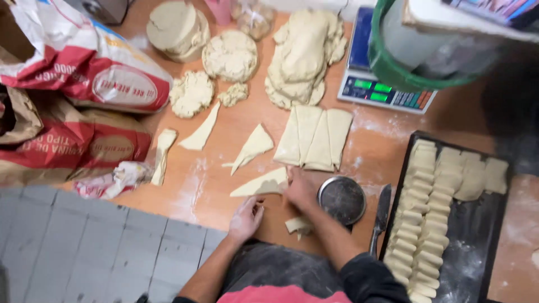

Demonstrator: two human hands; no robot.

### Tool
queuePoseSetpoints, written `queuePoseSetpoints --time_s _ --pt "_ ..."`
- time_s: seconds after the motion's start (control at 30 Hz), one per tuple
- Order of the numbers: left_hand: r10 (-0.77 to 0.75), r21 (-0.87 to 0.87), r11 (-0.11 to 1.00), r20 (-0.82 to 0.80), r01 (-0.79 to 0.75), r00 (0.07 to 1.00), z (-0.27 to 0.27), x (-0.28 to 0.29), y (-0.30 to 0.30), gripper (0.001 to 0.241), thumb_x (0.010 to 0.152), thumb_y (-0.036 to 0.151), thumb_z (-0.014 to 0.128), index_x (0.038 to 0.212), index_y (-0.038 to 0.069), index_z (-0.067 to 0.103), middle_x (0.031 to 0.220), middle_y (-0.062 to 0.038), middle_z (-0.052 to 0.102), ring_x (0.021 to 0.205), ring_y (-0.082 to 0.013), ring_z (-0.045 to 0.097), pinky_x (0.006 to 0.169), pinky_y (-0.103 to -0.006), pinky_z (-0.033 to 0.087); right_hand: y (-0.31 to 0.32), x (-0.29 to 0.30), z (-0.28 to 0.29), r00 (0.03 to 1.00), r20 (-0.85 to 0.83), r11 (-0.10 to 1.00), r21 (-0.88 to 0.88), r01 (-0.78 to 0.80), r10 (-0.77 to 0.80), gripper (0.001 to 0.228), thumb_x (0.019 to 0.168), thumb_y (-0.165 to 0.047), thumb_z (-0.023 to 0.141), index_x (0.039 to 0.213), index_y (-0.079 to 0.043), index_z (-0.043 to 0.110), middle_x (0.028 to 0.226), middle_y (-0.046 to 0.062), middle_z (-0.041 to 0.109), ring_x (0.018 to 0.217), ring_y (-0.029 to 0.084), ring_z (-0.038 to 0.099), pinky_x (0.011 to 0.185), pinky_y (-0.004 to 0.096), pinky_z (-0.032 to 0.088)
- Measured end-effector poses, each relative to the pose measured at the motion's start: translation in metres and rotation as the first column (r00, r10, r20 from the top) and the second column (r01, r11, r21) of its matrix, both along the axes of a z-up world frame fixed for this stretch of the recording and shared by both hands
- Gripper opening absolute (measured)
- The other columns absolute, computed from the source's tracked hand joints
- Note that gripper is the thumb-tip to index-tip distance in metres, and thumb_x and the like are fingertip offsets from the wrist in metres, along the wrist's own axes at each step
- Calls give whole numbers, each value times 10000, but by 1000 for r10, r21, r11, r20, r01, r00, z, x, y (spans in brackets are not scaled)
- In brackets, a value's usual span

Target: Shaping and weighing dough pieces for pastries on a bakery counter.

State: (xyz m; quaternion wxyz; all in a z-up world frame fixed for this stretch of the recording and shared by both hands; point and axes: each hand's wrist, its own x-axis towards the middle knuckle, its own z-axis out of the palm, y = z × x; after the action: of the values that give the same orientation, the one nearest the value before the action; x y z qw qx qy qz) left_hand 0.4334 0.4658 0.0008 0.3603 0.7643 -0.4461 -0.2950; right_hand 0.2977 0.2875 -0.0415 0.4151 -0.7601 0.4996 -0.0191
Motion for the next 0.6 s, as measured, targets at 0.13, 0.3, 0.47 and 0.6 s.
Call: queuePoseSetpoints --time_s 0.13,0.3,0.47,0.6 --pt "-132 68 989 -23 133 991 27 24 -17 282 917 153 654 1193 95 655 1063 -116 667 866 -267 709 809 -397 581 23 19 5 990 -85 989 79 124 -117 568 723 -353 790 1204 -107 616 1080 166 714 1044 369 686 929 484 529" --pt "-182 -259 834 704 487 686 58 44 -57 719 615 71 645 1325 12 541 1223 -199 678 1178 -373 616 1004 -438 466 21 18 54 904 171 851 -442 -285 392 231 819 -180 755 1034 -109 710 1076 158 695 1040 395 641 901 495 507" --pt "-591 190 807 288 560 754 69 46 -82 419 838 230 767 1199 66 631 1092 -126 695 1061 -321 659 925 -465 516 37 -6 128 893 315 895 -409 -179 322 261 823 -237 788 1033 -108 702 1060 93 711 1031 312 671 882 443 518" --pt "-456 198 804 -402 561 794 116 31 -94 327 875 285 716 1152 111 710 949 -59 721 795 -212 737 755 -387 603 25 -52 105 863 505 993 111 -46 -16 404 871 -305 756 1191 -69 680 1138 51 723 1069 182 669 913 345 525"
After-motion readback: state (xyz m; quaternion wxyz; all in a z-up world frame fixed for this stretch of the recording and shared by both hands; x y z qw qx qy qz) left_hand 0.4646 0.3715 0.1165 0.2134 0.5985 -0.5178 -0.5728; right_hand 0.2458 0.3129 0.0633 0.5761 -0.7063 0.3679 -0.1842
